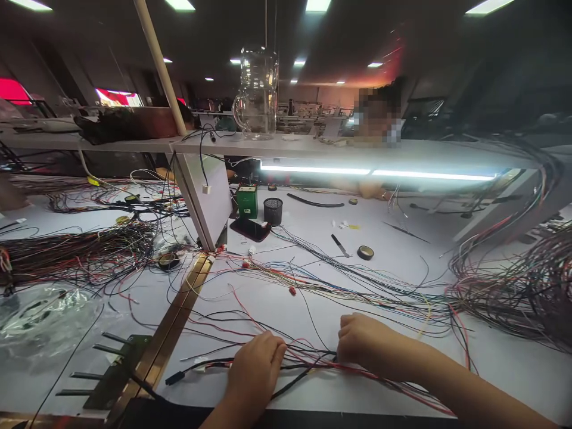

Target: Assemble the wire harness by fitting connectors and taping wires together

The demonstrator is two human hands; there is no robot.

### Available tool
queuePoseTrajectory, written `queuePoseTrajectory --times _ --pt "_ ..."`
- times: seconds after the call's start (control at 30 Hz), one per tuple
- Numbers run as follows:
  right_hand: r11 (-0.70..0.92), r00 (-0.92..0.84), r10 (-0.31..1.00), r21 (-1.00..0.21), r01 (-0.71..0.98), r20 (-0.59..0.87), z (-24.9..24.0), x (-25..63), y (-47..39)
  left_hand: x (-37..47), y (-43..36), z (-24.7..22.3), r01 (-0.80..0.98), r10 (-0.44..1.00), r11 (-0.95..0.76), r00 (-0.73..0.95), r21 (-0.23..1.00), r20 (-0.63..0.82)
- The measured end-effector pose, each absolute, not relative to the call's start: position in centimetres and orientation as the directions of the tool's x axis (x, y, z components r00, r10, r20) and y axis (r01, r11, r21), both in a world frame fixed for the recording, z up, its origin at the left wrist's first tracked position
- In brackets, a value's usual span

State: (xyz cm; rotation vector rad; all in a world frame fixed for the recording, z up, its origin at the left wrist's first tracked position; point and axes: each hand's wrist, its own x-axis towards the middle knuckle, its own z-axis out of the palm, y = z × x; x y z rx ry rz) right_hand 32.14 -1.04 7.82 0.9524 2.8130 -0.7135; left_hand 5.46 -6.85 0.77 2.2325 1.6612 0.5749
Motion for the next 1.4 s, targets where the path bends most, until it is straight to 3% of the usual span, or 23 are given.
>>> queuePoseTrajectory --times 0.13,0.3,0.4,0.47,0.67,0.93,1.23,1.4 --pt "0.594 -0.774 0.605 -0.542 0.595 -0.188 6.8 30.2 -1.3 5.3 -6.9 0.3 0.828 0.944 -0.326 0.264 0.457 0.196" --pt "0.484 -0.679 0.734 -0.673 0.559 -0.036 5.4 27.5 -1.9 5.2 -6.9 0.3 0.828 0.935 -0.352 0.288 0.436 0.208" --pt "0.418 -0.592 0.806 -0.699 0.580 -0.009 4.7 26.0 -2.5 5.3 -7.0 0.2 0.832 0.932 -0.356 0.287 0.426 0.220" --pt "0.372 -0.555 0.831 -0.707 0.602 -0.035 4.7 25.5 -2.9 5.3 -7.0 0.0 0.834 0.930 -0.360 0.286 0.418 0.230" --pt "0.105 -0.521 0.790 -0.766 0.634 -0.324 5.7 26.1 -3.2 5.4 -7.1 0.0 0.834 0.925 -0.371 0.290 0.409 0.246" --pt "0.222 -0.469 0.821 -0.575 0.787 -0.325 4.9 25.2 -3.9 5.4 -7.1 0.1 0.846 0.927 -0.364 0.288 0.390 0.240" --pt "0.165 -0.460 0.833 -0.654 0.738 -0.308 5.0 25.4 -3.9 5.6 -7.2 0.2 0.860 0.925 -0.368 0.302 0.353 0.230" --pt "0.005 -0.488 0.800 -0.808 0.589 -0.351 4.6 25.8 -3.4 5.8 -7.2 0.1 0.879 0.919 -0.380 0.323 0.290 0.226"
